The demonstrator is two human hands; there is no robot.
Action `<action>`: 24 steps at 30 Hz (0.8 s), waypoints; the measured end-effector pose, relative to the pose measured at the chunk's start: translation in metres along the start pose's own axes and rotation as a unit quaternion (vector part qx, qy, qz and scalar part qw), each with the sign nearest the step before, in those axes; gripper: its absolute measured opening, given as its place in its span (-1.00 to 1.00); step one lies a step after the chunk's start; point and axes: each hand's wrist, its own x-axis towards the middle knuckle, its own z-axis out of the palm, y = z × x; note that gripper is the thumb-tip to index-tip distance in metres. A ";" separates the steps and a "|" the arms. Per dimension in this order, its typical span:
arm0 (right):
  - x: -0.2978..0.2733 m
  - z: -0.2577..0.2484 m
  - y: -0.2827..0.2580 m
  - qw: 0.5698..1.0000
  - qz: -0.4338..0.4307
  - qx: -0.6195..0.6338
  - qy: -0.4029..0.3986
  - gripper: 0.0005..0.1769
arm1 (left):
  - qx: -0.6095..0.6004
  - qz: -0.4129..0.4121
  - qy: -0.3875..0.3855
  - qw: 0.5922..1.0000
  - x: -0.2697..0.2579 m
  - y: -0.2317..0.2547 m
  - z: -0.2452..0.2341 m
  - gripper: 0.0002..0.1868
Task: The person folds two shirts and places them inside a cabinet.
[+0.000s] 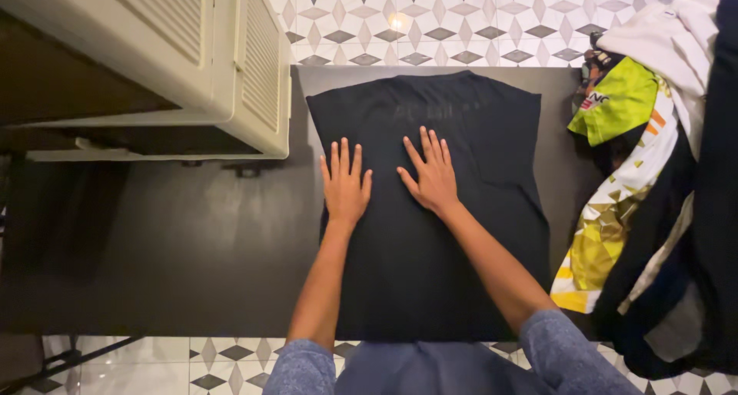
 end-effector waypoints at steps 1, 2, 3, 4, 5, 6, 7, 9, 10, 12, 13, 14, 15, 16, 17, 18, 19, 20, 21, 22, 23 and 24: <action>0.005 0.002 0.001 1.000 0.003 -0.006 -0.004 -0.22 | 0.001 -0.003 0.005 1.000 0.005 -0.004 0.004 -0.31; 0.009 0.004 0.003 1.000 0.006 -0.012 -0.008 -0.22 | 0.002 -0.005 0.011 1.000 0.009 -0.007 0.007 -0.32; 0.013 0.005 0.004 1.000 0.009 -0.018 -0.012 -0.21 | -0.007 -0.006 0.016 1.000 0.011 -0.009 0.010 -0.33; 0.014 0.006 0.004 1.000 0.010 -0.021 -0.011 -0.21 | -0.016 -0.005 0.022 1.000 0.013 -0.011 0.012 -0.35; 0.014 0.006 0.004 1.000 0.012 -0.024 -0.010 -0.20 | -0.024 -0.005 0.028 0.999 0.015 -0.012 0.014 -0.36; 0.014 0.006 0.004 0.999 0.014 -0.028 -0.009 -0.20 | -0.038 -0.006 0.041 0.998 0.017 -0.013 0.015 -0.39; 0.015 0.005 0.004 1.000 0.013 -0.026 -0.007 -0.20 | -0.052 -0.007 0.054 0.997 0.016 -0.014 0.016 -0.42; 0.011 0.004 0.003 1.000 0.013 -0.023 -0.005 -0.21 | -0.068 -0.010 0.072 0.995 0.014 -0.014 0.017 -0.50; 0.011 0.003 0.002 1.000 0.017 -0.023 -0.005 -0.21 | -0.071 -0.012 0.079 0.994 0.014 -0.015 0.017 -0.55; 0.012 0.003 0.001 0.999 0.023 -0.023 -0.006 -0.22 | -0.087 -0.024 0.093 0.992 0.017 -0.016 0.020 -0.63; 0.012 0.002 0.002 0.999 0.022 -0.023 -0.005 -0.22 | -0.099 -0.034 0.101 0.989 0.018 -0.017 0.021 -0.66; 0.013 0.002 0.002 1.000 0.019 -0.021 -0.005 -0.22 | -0.110 -0.047 0.108 0.987 0.018 -0.019 0.022 -0.68; 0.013 0.002 0.002 1.000 0.016 -0.019 -0.004 -0.22 | -0.176 -0.109 0.131 0.969 0.017 -0.018 0.025 -0.66; 0.014 0.002 0.002 1.000 0.018 -0.019 -0.008 -0.21 | -0.241 -0.169 0.155 0.943 0.018 -0.016 0.030 -0.64; 0.015 0.002 0.002 1.000 0.019 -0.019 -0.012 -0.21 | -0.304 -0.227 0.176 0.908 0.020 -0.016 0.034 -0.62; 0.015 0.001 0.001 0.999 0.022 -0.018 -0.017 -0.21 | -0.355 -0.299 0.209 0.861 0.021 -0.020 0.038 -0.60; 0.016 0.001 0.001 0.999 0.028 -0.004 -0.013 -0.22 | -0.403 -0.368 0.239 0.803 0.024 -0.025 0.042 -0.58; 0.018 0.000 0.000 0.999 0.034 0.012 -0.009 -0.24 | -0.444 -0.433 0.266 0.737 0.024 -0.030 0.045 -0.55; 0.020 0.000 -0.003 0.999 0.040 0.027 -0.006 -0.26 | -0.465 -0.440 0.285 0.713 0.022 -0.035 0.046 -0.54; 0.023 0.000 -0.008 0.997 0.040 0.058 0.022 -0.31 | -0.487 -0.446 0.304 0.687 0.020 -0.039 0.046 -0.53; 0.027 0.002 -0.016 0.994 0.040 0.088 0.050 -0.36 | -0.507 -0.452 0.322 0.659 0.019 -0.042 0.046 -0.51; 0.033 0.004 -0.024 0.989 0.039 0.118 0.078 -0.41 | -0.515 -0.449 0.328 0.652 0.020 -0.043 0.047 -0.52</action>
